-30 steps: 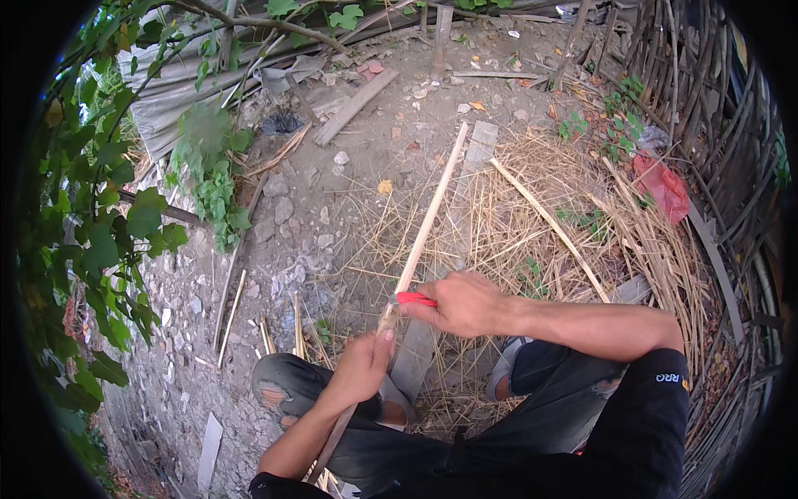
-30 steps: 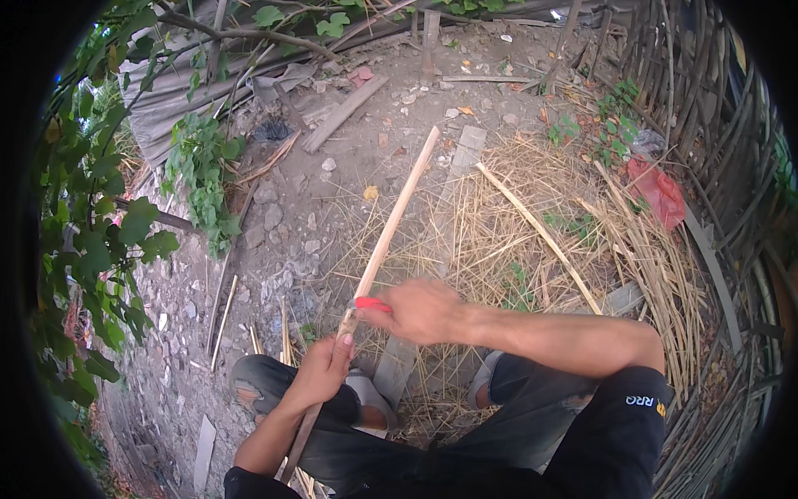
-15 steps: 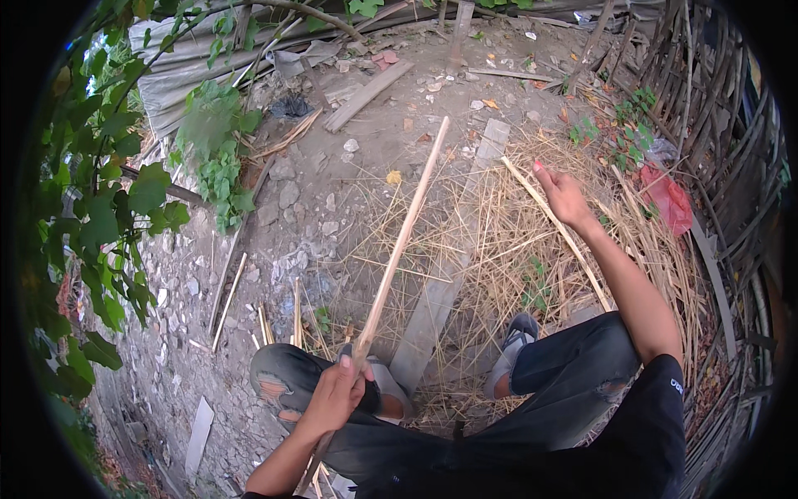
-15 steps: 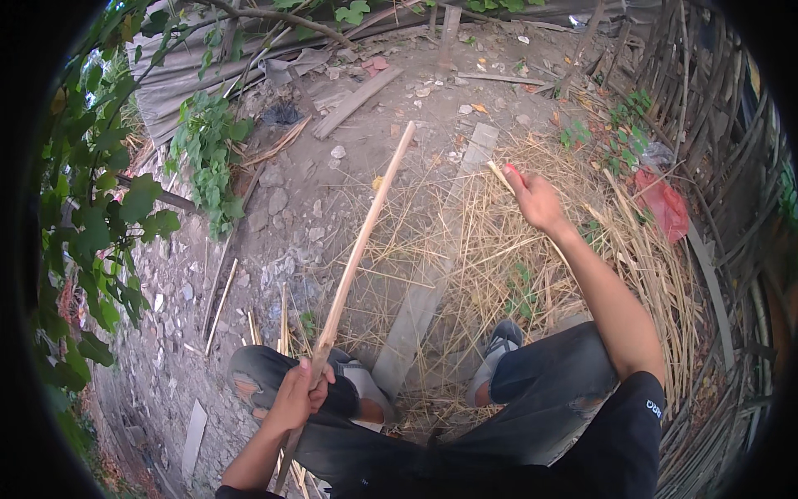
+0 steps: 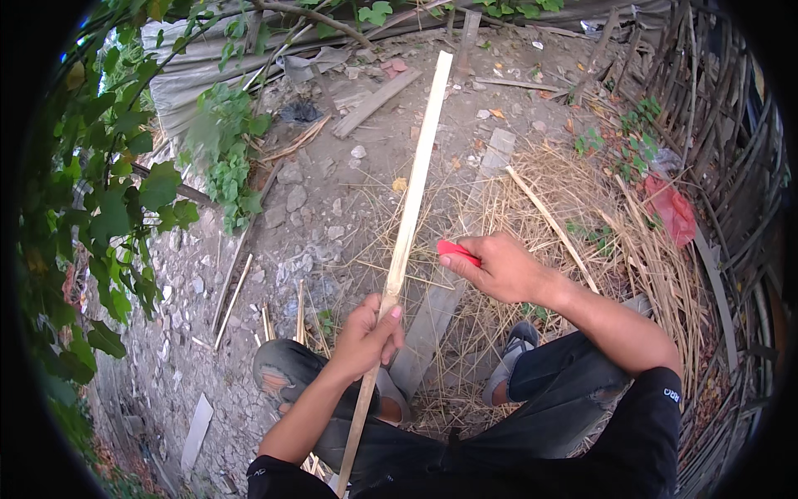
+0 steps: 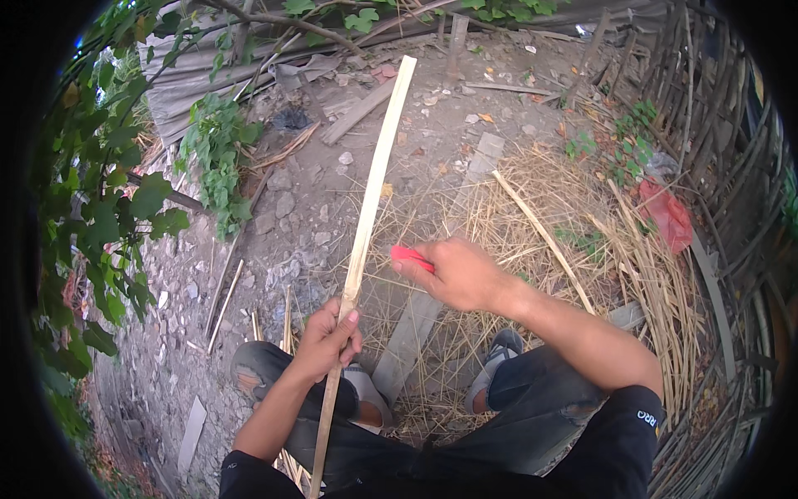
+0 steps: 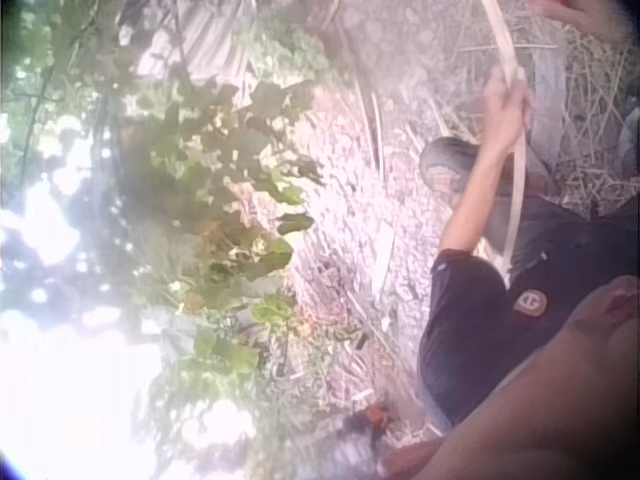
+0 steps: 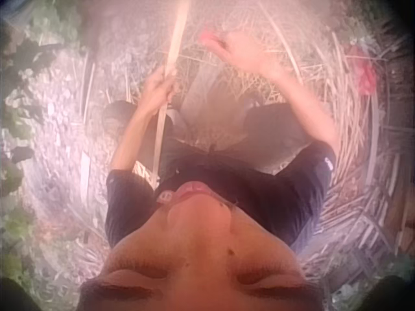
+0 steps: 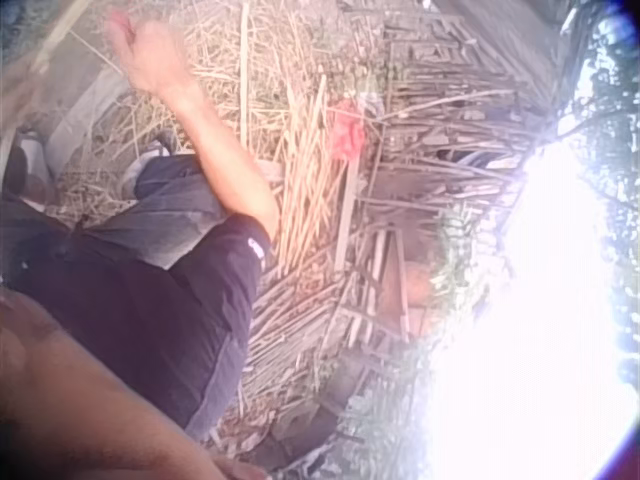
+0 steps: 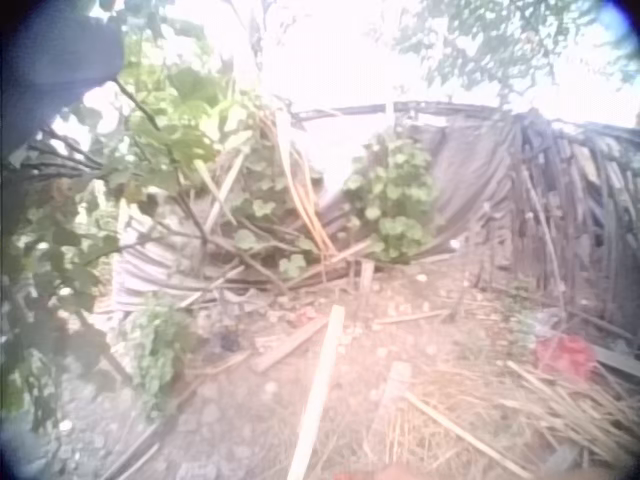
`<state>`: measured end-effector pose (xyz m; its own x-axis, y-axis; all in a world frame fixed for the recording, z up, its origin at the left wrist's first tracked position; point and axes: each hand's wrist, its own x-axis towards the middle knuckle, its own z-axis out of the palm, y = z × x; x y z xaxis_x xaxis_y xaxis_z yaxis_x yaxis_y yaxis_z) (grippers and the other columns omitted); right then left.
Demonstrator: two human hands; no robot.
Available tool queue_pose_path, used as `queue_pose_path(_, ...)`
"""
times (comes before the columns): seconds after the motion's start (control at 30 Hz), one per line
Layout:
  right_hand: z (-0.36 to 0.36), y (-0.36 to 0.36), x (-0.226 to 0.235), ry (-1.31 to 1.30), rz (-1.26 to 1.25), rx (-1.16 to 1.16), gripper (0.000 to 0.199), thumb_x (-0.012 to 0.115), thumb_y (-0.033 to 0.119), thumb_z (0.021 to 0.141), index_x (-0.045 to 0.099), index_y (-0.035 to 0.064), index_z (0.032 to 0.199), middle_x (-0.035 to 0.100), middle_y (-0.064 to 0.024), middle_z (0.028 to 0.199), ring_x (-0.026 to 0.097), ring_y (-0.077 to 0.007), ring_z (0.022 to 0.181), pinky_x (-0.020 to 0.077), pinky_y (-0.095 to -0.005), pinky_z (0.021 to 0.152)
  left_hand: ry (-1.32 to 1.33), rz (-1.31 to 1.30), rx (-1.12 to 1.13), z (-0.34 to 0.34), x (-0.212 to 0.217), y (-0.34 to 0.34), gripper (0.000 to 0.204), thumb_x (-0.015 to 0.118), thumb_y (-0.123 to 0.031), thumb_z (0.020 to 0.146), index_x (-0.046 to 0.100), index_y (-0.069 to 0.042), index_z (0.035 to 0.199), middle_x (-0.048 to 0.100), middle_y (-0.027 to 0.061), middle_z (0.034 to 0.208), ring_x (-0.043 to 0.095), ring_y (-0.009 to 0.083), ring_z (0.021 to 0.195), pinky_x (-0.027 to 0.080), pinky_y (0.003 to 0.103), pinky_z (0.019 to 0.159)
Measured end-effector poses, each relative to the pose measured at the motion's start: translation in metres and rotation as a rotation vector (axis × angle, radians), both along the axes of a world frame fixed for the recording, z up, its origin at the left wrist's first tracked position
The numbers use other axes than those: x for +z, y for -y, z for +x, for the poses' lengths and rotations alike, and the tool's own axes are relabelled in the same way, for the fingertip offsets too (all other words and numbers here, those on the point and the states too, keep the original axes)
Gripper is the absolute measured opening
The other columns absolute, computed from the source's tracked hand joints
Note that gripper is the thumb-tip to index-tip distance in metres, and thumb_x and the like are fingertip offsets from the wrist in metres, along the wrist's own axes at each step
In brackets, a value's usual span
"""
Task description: The person sits on the ground and uses a red utility knife to shave a long bamboo stick. They hold the stick with their left hand and scrape the surface with the knife in their right hand, removing thin strips of bamboo.
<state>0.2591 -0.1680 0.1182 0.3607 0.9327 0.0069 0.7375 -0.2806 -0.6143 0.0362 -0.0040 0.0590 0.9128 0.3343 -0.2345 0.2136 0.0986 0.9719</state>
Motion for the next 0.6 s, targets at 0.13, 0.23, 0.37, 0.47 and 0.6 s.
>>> queue_pose_path(0.13,-0.021,-0.004,0.000,-0.006,-0.033,0.026,0.046,0.049,0.047,0.104,0.071,0.0062,0.105,0.068,-0.0226,0.077,0.068,-0.0439,0.078,0.0533,-0.0529,0.074,-0.054,0.061,-0.061,0.003,0.001,0.007,0.026,0.052,-0.027,0.108,0.052,-0.006,0.122,0.054,-0.0018,0.064,0.045,0.0059,0.047,0.037,0.023,0.045)
queue_pose_path(0.23,-0.038,-0.007,-0.008,0.024,0.033,0.056,0.053,0.051,0.048,0.103,0.067,-0.0002,0.089,0.063,-0.0239,0.064,0.066,-0.0451,0.066,0.0535,-0.0537,0.065,-0.019,0.123,-0.087,0.004,-0.008,0.007,0.027,0.053,-0.025,0.106,0.052,-0.007,0.126,0.054,-0.0027,0.064,0.046,0.0055,0.050,0.037,0.023,0.048)
queue_pose_path(0.37,-0.048,-0.012,-0.004,-0.035,-0.211,0.067,0.046,0.045,0.044,0.104,0.070,0.0044,0.106,0.070,-0.0257,0.083,0.068,-0.0462,0.083,0.0531,-0.0563,0.078,-0.051,0.208,-0.076,0.007,-0.010,0.008,0.025,0.053,-0.023,0.105,0.053,-0.006,0.124,0.053,-0.0019,0.064,0.048,0.0068,0.052,0.039,0.025,0.050)
queue_pose_path(0.47,-0.049,-0.015,-0.011,-0.051,-0.205,0.073,0.048,0.045,0.044,0.104,0.070,0.0022,0.104,0.070,-0.0265,0.083,0.068,-0.0467,0.083,0.0528,-0.0567,0.078,-0.067,0.262,-0.057,0.004,-0.013,0.007,0.025,0.054,-0.022,0.105,0.054,-0.006,0.123,0.054,-0.0004,0.065,0.051,0.0087,0.054,0.042,0.028,0.052)
queue_pose_path(0.6,-0.044,-0.018,-0.030,0.013,-0.099,0.067,0.051,0.050,0.049,0.102,0.071,0.0019,0.097,0.065,-0.0244,0.070,0.066,-0.0451,0.070,0.0524,-0.0546,0.068,-0.080,0.337,-0.056,0.001,-0.016,0.006,0.029,0.053,-0.022,0.104,0.054,-0.005,0.128,0.057,0.0021,0.068,0.055,0.0120,0.059,0.045,0.031,0.058)
